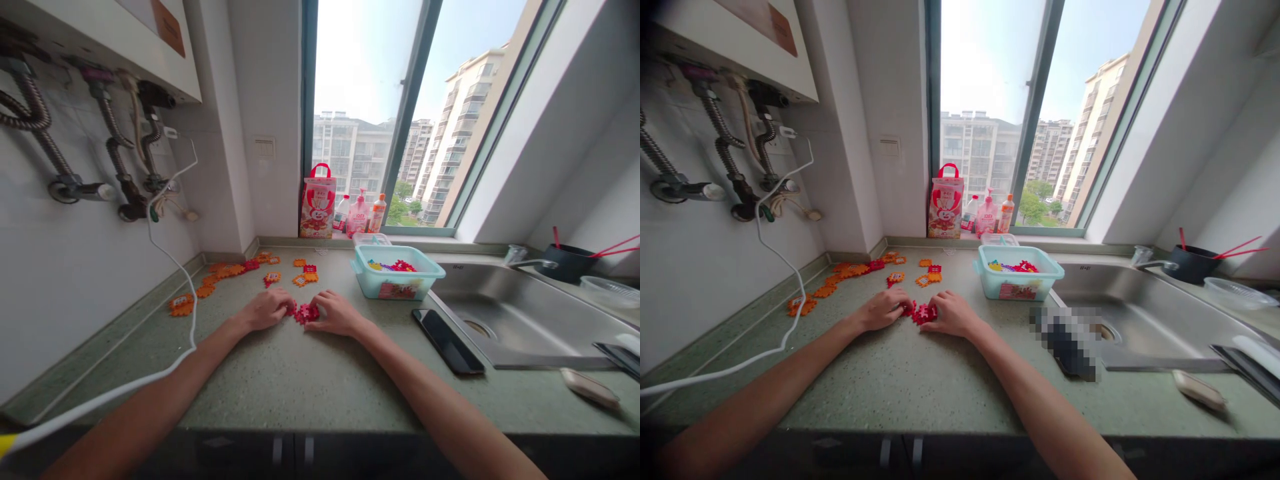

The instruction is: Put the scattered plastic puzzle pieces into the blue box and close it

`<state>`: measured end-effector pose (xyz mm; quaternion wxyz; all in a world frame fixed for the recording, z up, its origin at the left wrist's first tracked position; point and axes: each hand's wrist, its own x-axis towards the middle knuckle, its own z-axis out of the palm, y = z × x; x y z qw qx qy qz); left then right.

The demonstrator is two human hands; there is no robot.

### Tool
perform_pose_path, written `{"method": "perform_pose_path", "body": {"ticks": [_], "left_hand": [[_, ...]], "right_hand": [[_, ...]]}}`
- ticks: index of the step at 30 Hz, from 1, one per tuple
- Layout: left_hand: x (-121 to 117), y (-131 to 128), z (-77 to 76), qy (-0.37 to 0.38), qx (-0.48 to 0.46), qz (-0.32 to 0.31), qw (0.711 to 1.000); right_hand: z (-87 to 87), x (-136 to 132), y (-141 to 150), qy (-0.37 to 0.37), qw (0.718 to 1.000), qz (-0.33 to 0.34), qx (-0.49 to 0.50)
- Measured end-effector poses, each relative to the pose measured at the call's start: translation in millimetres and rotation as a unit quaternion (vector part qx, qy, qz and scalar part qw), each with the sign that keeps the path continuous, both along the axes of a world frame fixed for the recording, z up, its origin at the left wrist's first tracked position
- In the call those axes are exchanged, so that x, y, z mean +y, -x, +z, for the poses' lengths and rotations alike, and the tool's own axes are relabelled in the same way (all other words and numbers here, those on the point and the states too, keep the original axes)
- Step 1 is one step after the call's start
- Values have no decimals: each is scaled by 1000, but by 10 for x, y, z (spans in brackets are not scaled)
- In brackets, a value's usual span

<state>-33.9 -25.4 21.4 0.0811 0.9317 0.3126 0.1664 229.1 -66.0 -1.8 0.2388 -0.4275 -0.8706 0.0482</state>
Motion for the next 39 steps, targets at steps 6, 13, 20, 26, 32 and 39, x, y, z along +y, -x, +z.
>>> {"method": "perform_pose_path", "body": {"ticks": [6, 13, 20, 26, 32, 39], "left_hand": [[129, 135, 2, -60, 13, 17, 998], [183, 188, -35, -72, 53, 29, 996], [121, 127, -45, -47, 40, 14, 998], [128, 118, -62, -60, 29, 7, 998], [114, 125, -86, -47, 0, -11, 999], [50, 51, -50, -47, -6, -52, 998]], "right_hand": [[39, 6, -41, 26, 999, -26, -3], [49, 61, -284, 55, 998, 7, 19], [101, -9, -209, -11, 998, -8, 68], [72, -54, -39, 48, 999, 15, 11], [84, -15, -147, 26, 999, -30, 12], [111, -23, -79, -63, 995, -8, 75]]}}
